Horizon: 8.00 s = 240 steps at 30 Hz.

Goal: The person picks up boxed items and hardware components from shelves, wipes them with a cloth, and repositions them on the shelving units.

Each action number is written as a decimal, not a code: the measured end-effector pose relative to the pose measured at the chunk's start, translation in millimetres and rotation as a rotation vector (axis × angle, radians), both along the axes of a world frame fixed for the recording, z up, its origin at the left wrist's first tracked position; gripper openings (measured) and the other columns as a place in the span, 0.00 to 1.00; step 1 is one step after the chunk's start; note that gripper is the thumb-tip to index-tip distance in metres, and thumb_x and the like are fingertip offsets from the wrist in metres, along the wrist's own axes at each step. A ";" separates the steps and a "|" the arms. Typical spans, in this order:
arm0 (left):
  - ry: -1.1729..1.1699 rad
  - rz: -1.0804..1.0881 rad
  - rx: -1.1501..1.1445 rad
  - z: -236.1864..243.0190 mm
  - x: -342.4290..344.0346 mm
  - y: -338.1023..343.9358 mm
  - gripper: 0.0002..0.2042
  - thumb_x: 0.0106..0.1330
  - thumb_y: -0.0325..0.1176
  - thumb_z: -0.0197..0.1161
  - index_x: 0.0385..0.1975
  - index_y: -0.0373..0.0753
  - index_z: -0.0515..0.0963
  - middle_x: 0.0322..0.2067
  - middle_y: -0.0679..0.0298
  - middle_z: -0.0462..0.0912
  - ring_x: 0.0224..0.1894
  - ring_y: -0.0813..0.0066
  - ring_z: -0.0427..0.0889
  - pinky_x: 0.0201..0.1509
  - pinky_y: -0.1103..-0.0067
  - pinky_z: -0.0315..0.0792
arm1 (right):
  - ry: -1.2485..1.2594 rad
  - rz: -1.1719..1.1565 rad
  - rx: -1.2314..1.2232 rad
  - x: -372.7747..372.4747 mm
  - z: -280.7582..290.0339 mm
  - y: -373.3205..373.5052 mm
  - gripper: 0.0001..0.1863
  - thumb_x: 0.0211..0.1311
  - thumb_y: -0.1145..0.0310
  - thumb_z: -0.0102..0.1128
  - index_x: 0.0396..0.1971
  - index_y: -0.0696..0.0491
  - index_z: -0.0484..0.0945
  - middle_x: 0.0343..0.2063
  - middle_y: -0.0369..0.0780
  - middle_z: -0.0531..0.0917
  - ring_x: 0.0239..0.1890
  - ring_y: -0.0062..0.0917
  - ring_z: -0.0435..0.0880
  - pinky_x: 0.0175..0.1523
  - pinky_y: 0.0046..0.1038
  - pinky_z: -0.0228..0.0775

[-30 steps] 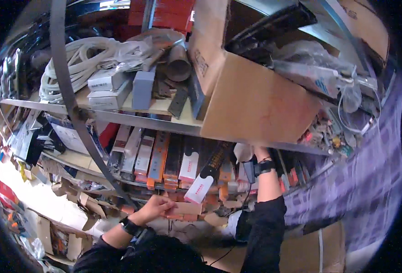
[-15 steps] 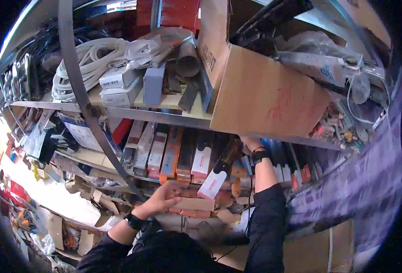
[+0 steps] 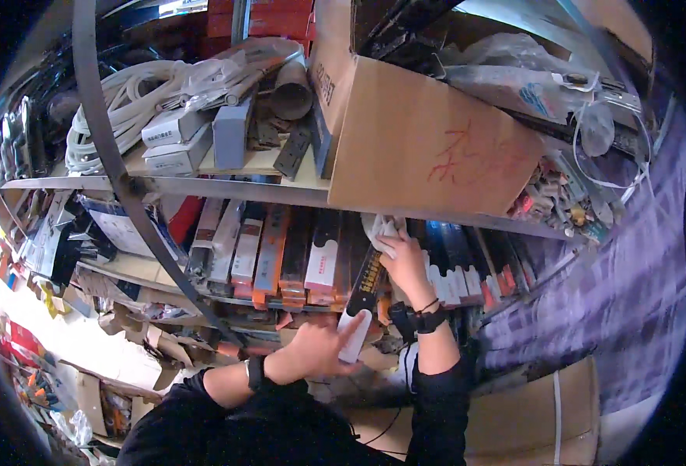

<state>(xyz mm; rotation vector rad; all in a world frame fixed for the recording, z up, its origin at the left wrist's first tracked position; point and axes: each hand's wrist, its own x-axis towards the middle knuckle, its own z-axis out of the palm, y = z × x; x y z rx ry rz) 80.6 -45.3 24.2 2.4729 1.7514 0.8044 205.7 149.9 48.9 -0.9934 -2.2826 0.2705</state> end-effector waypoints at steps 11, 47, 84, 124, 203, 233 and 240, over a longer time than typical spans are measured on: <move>-0.032 0.067 -0.006 8.8 -24.3 -6.1 0.31 0.41 0.45 0.60 0.47 0.39 0.65 0.29 0.54 0.72 0.25 0.63 0.75 0.23 0.73 0.70 | 0.655 -0.150 0.057 35.2 16.5 1.3 0.15 0.38 0.78 0.54 0.33 0.62 0.75 0.34 0.44 0.77 0.39 0.29 0.75 0.47 0.26 0.63; -1.455 0.106 -0.681 4.5 -39.2 3.7 0.13 0.60 0.38 0.47 0.25 0.34 0.71 0.13 0.68 0.67 0.13 0.82 0.65 0.14 0.87 0.54 | 1.700 -0.175 -0.227 155.0 -6.6 -82.6 0.25 0.52 0.60 0.48 0.50 0.56 0.60 0.47 0.41 0.67 0.50 0.28 0.66 0.52 0.30 0.58; -1.397 0.074 -0.630 -7.6 -49.0 4.5 0.19 0.62 0.45 0.38 0.33 0.35 0.71 0.14 0.68 0.69 0.12 0.84 0.63 0.11 0.88 0.52 | 0.374 -0.088 0.176 6.1 -8.1 -2.6 0.15 0.37 0.78 0.54 0.29 0.49 0.78 0.32 0.41 0.76 0.43 0.39 0.69 0.47 0.32 0.62; -2.168 -0.243 -1.114 -32.5 -42.0 5.2 0.23 0.61 0.50 0.32 0.43 0.38 0.64 0.25 0.57 0.70 0.15 0.73 0.67 0.10 0.85 0.59 | 0.211 0.309 -0.379 -5.4 11.3 -50.5 0.15 0.37 0.79 0.56 0.32 0.52 0.75 0.37 0.44 0.74 0.44 0.35 0.72 0.49 0.28 0.63; -0.781 -0.387 -0.370 -33.0 191.9 175.0 0.28 0.49 0.26 0.56 0.52 0.31 0.55 0.33 0.52 0.71 0.27 0.66 0.75 0.27 0.75 0.69 | 0.964 -0.536 -0.390 212.0 -131.4 5.9 0.15 0.48 0.64 0.58 0.33 0.60 0.74 0.27 0.38 0.77 0.29 0.22 0.73 0.36 0.25 0.65; 0.045 0.109 -0.034 -14.4 200.6 192.8 0.25 0.42 0.48 0.60 0.37 0.35 0.72 0.29 0.54 0.76 0.45 0.58 0.67 0.56 0.53 0.44 | 1.254 -0.623 -0.085 153.4 -68.2 -49.8 0.13 0.44 0.73 0.59 0.32 0.60 0.71 0.29 0.38 0.76 0.30 0.21 0.72 0.36 0.21 0.65; 0.002 0.047 0.216 -12.2 170.4 189.5 0.27 0.44 0.34 0.60 0.47 0.35 0.63 0.37 0.51 0.70 0.45 0.55 0.65 0.50 0.66 0.58 | 1.153 -0.892 -0.100 174.7 -58.8 -83.1 0.13 0.44 0.75 0.58 0.33 0.62 0.71 0.31 0.41 0.77 0.31 0.23 0.74 0.37 0.23 0.66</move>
